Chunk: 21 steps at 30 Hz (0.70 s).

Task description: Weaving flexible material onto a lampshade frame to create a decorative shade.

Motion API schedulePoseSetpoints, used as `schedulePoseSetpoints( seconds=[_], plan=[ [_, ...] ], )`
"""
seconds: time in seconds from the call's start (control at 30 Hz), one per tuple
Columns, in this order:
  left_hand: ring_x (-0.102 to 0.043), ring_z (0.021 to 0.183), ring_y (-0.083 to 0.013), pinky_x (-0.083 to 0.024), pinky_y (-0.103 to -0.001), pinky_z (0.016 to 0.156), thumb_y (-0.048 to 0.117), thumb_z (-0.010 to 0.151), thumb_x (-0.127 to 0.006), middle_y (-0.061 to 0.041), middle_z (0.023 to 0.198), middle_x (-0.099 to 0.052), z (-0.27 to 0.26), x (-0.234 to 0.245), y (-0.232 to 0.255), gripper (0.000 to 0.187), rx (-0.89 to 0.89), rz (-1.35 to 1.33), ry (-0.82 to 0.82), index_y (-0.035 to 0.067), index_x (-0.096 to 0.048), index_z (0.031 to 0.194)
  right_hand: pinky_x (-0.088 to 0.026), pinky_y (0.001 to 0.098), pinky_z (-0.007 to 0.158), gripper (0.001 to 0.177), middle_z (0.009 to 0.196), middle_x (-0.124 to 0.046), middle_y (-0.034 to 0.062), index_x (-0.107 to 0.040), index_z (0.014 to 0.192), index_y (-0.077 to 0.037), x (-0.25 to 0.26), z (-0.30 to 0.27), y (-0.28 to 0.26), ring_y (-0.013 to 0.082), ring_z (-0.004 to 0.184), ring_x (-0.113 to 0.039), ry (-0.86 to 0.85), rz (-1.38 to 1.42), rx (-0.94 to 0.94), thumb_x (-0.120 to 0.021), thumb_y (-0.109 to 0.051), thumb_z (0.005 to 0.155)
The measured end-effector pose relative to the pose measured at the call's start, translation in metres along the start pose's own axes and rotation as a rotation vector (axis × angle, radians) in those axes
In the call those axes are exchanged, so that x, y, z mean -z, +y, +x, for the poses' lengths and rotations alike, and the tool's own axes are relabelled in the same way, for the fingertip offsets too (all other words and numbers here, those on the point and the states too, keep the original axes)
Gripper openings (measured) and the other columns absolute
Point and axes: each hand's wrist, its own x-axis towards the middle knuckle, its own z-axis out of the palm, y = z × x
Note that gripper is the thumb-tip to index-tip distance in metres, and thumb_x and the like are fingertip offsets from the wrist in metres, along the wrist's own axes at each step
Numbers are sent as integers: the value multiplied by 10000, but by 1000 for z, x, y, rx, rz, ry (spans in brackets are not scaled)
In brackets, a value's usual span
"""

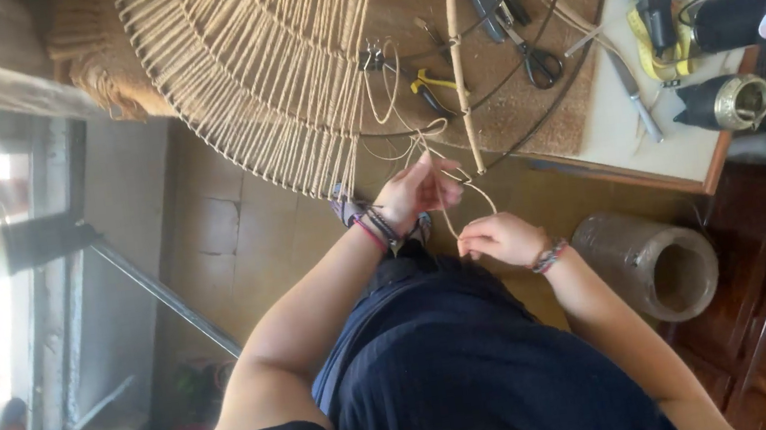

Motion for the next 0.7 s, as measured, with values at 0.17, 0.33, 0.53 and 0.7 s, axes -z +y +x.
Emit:
schedulePoseSetpoints(
  seconds=[0.17,0.33,0.53,0.7],
  plan=[
    [-614,495,-68,-449,-151,481,338,1018,-547,-49,574,-661,-29,-42,-51,340,-135,254,-181,106,-678,807,-611,303,468,440,1116,-753,218,-643,1252,-34,-10,22,47,349,785,-783,78,912,-31,-433,-332,1004],
    [-741,772,-150,-591,-297,700,375,999,-503,42,798,-757,-1,56,-164,308,-167,1417,-407,231,-730,847,-546,368,772,347,799,-511,45,-636,1164,-6,26,5,19,196,767,-580,358,1197,176,-488,-310,1082],
    [-615,1205,-326,-510,-486,988,308,850,-553,-118,1334,-624,2,120,-216,473,-93,1525,-94,156,-664,1284,-459,301,502,351,563,-420,18,-591,892,-30,30,-22,3,174,478,-517,205,760,342,-393,-243,1088],
    [-711,1140,-264,-572,-344,925,247,1018,-497,-178,1258,-710,-70,-7,-39,470,-208,-369,-120,75,-533,1454,-606,366,567,185,752,-792,47,-748,1027,-117,-47,-12,25,182,624,-741,-210,-54,39,-584,-138,944]
  ],
)
